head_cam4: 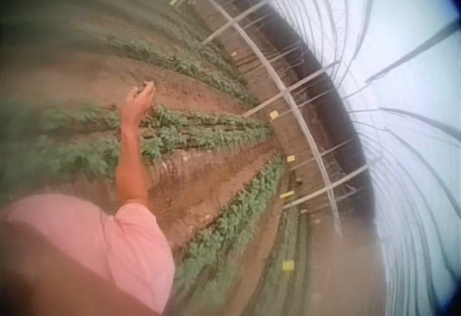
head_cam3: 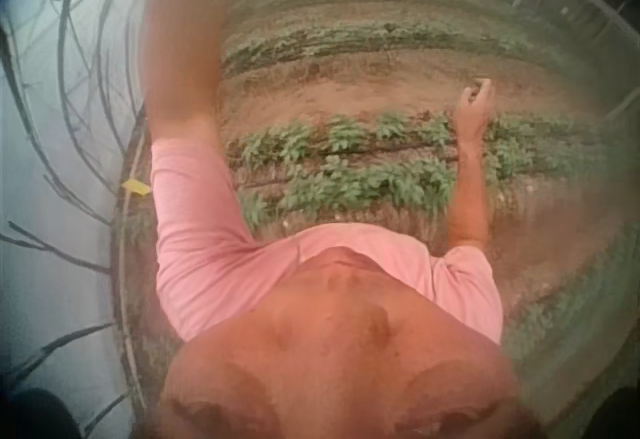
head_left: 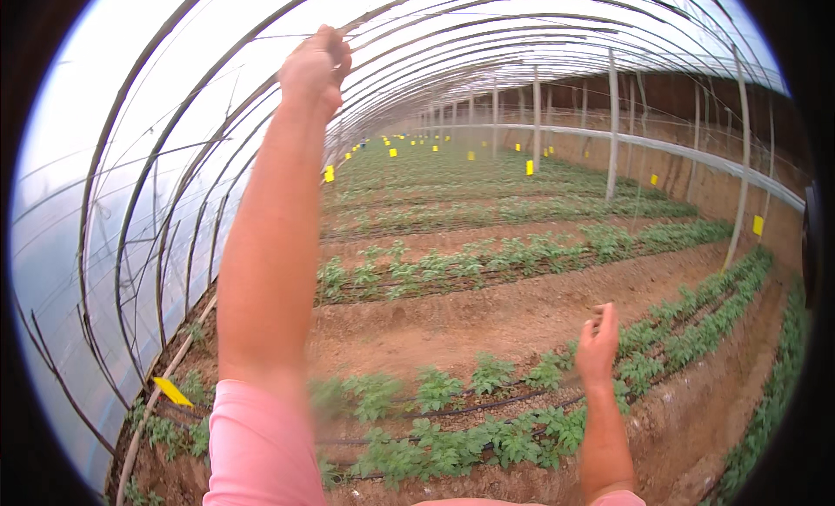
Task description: The person walks between rows of young plants in a greenhouse and repeatedly ties thin strings to overhead wires to support the plants. They pull the string taut, loop it around the wire, and secure it by hand, moving along the row as they work.
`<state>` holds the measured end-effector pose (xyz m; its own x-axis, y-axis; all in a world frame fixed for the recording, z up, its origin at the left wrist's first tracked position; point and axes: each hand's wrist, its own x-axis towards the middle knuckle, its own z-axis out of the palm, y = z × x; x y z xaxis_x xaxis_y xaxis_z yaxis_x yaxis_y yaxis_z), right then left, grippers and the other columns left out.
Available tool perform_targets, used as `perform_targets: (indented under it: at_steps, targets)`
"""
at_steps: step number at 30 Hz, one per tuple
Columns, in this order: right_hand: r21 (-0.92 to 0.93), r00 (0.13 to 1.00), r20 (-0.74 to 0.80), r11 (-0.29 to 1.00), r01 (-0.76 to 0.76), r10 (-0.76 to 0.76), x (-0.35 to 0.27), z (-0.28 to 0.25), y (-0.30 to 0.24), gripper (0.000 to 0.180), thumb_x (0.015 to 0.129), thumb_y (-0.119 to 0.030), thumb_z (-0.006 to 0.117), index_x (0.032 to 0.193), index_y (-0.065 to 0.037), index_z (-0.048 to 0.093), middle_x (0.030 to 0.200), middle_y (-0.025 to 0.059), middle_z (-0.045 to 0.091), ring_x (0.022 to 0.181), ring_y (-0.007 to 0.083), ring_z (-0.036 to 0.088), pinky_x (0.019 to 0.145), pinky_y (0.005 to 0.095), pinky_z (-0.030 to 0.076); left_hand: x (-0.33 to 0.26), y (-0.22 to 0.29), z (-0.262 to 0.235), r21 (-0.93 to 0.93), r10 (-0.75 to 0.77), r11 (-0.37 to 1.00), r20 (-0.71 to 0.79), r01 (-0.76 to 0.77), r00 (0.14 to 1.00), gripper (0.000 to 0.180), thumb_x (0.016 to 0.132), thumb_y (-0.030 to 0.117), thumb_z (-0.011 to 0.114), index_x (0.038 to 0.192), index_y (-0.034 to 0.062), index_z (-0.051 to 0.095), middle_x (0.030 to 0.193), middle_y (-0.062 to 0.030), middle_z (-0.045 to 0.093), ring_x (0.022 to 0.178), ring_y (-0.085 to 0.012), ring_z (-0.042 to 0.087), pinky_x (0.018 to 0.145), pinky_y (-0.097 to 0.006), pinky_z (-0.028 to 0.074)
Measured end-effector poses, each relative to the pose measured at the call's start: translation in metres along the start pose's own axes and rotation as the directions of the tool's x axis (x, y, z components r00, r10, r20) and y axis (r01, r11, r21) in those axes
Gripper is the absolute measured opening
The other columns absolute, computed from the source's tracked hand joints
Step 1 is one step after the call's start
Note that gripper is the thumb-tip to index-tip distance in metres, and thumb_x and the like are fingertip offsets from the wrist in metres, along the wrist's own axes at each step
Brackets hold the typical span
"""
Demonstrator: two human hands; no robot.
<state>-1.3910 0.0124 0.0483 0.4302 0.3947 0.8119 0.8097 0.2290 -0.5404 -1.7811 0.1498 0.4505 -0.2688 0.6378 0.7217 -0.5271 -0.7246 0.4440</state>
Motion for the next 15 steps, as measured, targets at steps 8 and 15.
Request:
perform_targets:
  at_steps: [8,15]
  targets:
    - [-0.272,0.716,0.420,0.830,-0.488,0.558,-0.149,-0.069,0.109,0.039,0.095,-0.009,0.058,0.129,0.008,0.047,0.117,0.0204,0.057,0.101,0.0333,0.061,0.083,0.0456,0.051,-0.008,-0.059,0.070,-0.121,0.014,0.993,0.093,-0.003,0.996,0.010,0.093,0.010,0.069,0.096,0.0004,0.066,0.084,-0.0081,0.066,0.071,-0.0133,0.062,0.056,-0.021,0.054]
    - [-0.390,0.667,0.434,0.794,-0.466,0.605,-0.232,-0.108,0.176,0.034,0.089,-0.012,0.066,0.116,0.005,0.054,0.109,0.0223,0.062,0.090,0.0349,0.065,0.078,0.0454,0.052,-0.025,-0.124,0.213,-0.227,0.003,0.972,0.259,0.058,0.966,0.013,0.096,0.013,0.065,0.097,-0.0007,0.064,0.079,-0.0061,0.063,0.062,-0.0119,0.058,0.050,-0.021,0.050]
